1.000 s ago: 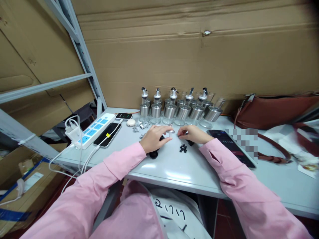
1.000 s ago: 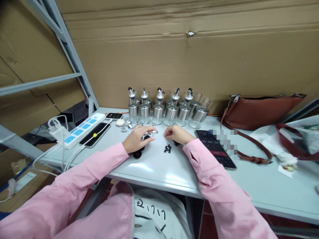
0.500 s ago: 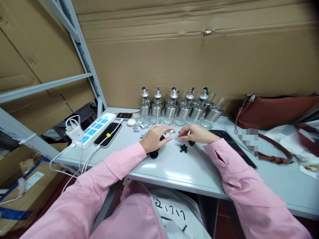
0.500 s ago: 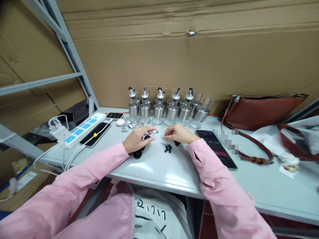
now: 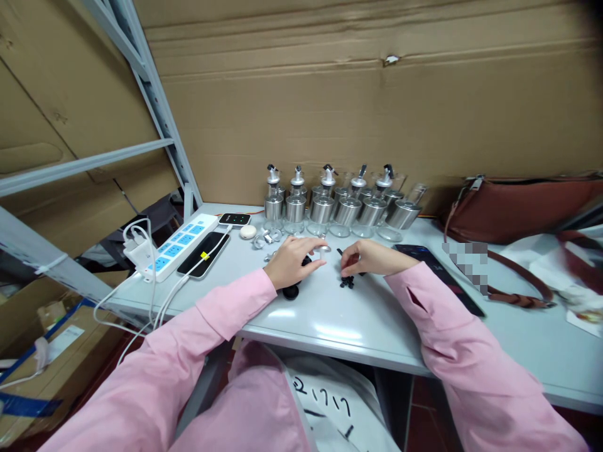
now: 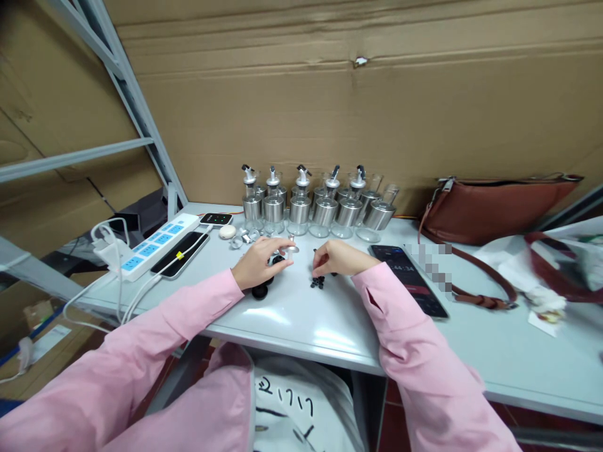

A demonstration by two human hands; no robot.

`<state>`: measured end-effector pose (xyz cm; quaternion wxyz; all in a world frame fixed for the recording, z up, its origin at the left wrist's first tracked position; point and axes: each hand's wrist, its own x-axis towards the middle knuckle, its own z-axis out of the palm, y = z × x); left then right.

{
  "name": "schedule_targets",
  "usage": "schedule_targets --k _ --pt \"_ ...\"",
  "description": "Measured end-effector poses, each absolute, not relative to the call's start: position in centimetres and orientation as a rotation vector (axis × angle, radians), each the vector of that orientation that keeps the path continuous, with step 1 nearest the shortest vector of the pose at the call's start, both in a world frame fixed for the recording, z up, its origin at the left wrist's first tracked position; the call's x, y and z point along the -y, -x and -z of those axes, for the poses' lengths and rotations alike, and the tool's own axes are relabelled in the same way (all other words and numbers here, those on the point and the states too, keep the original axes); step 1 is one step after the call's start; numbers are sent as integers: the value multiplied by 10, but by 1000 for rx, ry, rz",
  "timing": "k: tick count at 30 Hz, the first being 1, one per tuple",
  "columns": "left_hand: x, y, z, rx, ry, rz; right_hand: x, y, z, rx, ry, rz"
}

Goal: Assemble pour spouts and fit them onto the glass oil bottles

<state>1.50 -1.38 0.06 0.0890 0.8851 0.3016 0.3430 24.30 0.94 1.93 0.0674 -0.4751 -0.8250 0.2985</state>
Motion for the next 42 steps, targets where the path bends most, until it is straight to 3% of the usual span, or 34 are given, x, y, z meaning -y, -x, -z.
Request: schedule_targets --k 17,31,42 --pt "15 -15 -2 -894 -2606 -998 -12 -246 -15 2422 1434 -875" --pt "15 -16 -2 -871 -2649 -917 2 -222 -26 1509 989 -1097" --pt "15 -15 -1 -773 -2737 -821 2 -217 -19 1478 899 -1088"
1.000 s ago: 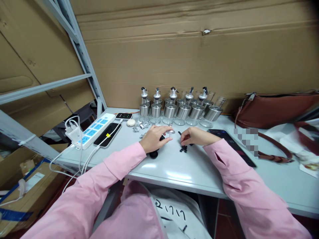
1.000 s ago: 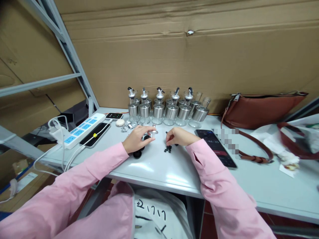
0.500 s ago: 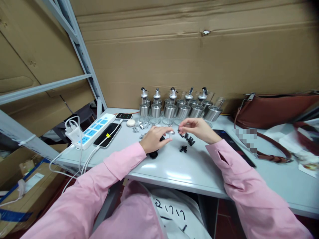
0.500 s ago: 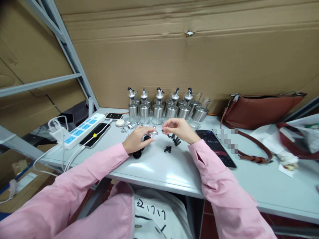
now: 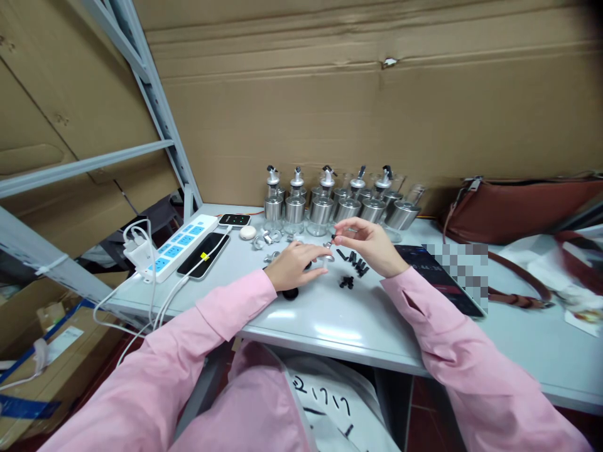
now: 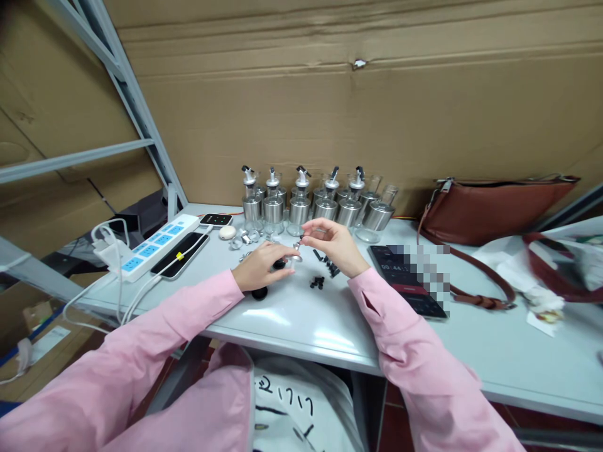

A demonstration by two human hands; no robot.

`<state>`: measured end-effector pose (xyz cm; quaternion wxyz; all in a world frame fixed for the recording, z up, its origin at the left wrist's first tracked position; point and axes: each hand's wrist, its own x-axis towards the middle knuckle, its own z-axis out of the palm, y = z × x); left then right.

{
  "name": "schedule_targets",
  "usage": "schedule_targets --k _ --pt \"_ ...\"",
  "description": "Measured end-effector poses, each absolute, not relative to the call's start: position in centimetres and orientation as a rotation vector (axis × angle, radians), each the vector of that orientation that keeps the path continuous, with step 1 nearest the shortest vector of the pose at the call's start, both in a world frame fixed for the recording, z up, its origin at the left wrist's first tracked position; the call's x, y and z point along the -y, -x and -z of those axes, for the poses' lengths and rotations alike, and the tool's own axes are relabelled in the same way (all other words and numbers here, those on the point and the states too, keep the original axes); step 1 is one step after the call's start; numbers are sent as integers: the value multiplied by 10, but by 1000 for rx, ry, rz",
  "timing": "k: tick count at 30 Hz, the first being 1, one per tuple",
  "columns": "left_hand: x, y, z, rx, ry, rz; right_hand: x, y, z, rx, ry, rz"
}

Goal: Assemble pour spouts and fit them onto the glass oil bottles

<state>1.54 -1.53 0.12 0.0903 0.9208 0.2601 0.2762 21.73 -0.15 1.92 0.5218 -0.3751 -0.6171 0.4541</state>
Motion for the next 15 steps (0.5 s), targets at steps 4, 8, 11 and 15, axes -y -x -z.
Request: schedule_targets --k 4,8,11,15 --pt "15 -15 -2 -789 -2739 -825 2 -217 -19 1492 896 -1063" --pt "16 -15 -2 -801 -2737 -813 2 -216 -20 1515 909 -1060" --pt "15 -15 -2 -803 -2733 -814 3 -216 -21 1554 929 -1081" --pt "15 -15 -2 -796 -2734 -835 4 -216 -21 1587 946 -1095"
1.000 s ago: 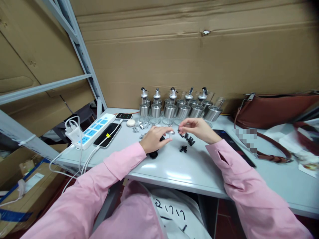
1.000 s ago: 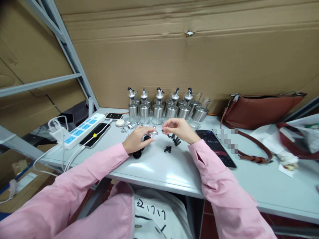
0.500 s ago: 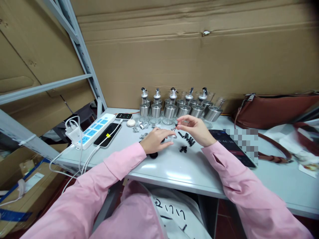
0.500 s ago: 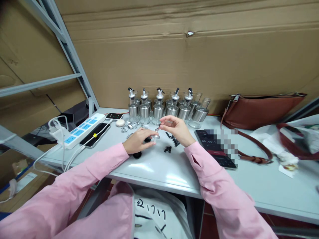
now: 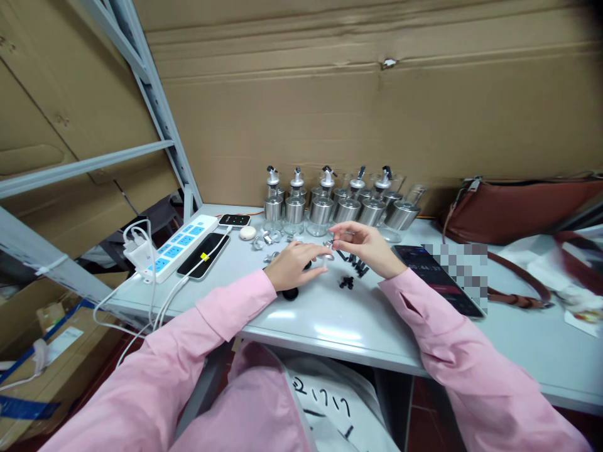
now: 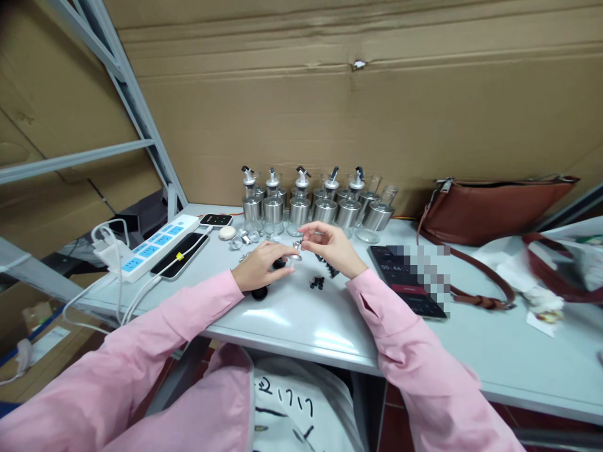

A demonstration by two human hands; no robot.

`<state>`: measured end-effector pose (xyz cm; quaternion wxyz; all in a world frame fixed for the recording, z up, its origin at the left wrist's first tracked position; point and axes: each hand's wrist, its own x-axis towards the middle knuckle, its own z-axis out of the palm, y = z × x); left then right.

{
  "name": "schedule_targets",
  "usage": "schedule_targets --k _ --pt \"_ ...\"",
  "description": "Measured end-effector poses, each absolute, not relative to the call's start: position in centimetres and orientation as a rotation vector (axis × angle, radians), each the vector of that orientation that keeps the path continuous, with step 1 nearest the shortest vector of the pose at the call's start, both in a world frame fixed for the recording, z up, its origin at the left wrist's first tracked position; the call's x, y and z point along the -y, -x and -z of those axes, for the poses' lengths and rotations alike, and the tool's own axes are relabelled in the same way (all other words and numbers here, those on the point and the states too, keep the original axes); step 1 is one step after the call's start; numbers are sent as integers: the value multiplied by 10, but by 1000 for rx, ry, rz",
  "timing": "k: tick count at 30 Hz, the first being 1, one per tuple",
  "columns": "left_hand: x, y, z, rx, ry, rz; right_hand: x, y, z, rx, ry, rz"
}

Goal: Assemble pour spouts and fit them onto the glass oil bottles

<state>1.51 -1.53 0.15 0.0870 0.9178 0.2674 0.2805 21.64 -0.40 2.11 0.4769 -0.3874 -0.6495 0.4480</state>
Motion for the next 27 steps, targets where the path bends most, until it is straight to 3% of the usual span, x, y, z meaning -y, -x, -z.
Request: schedule_targets --k 27 --pt "17 -15 -5 -833 -2725 -775 5 -215 -22 1630 1035 -1029"
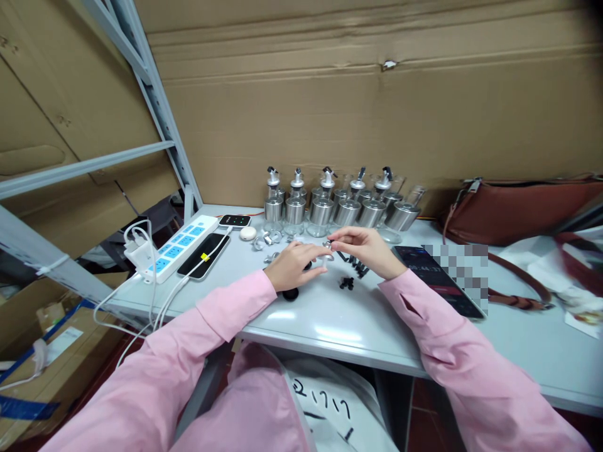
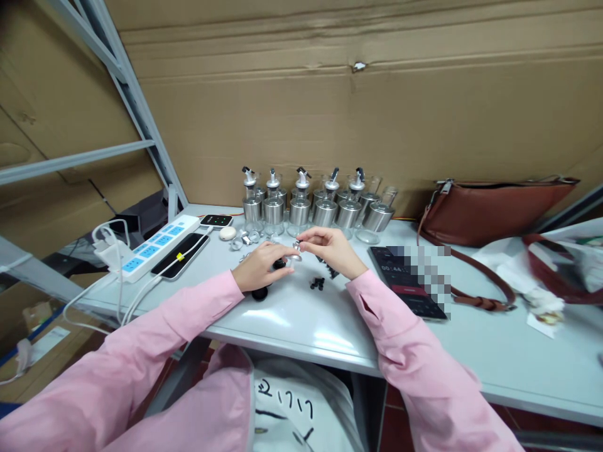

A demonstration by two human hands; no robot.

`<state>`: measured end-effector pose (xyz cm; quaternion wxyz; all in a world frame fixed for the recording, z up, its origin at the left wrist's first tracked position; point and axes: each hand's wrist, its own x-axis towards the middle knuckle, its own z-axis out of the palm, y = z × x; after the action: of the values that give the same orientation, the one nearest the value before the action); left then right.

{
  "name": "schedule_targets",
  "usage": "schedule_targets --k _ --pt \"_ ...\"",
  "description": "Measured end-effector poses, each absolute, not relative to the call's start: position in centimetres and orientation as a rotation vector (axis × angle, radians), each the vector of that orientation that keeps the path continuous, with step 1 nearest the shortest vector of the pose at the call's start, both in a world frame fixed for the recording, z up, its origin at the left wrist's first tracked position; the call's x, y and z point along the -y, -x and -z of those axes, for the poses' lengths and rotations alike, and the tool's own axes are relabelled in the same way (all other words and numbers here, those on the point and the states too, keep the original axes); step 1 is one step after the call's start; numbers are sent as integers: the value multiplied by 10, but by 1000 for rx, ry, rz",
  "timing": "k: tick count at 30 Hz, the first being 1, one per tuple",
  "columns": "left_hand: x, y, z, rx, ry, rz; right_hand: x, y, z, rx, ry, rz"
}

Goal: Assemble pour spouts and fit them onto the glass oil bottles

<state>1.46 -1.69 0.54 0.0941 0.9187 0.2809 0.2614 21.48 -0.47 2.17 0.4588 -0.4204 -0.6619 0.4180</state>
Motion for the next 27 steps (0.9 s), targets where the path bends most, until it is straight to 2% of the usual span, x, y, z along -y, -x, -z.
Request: schedule_targets --k 15,27 --pt "18 -14 -5 -813 -2720 -791 5 -211 -20 1565 954 -894" --pt "17 -15 -4 -798 -2789 -778 9 -210 -23 1575 932 -972"
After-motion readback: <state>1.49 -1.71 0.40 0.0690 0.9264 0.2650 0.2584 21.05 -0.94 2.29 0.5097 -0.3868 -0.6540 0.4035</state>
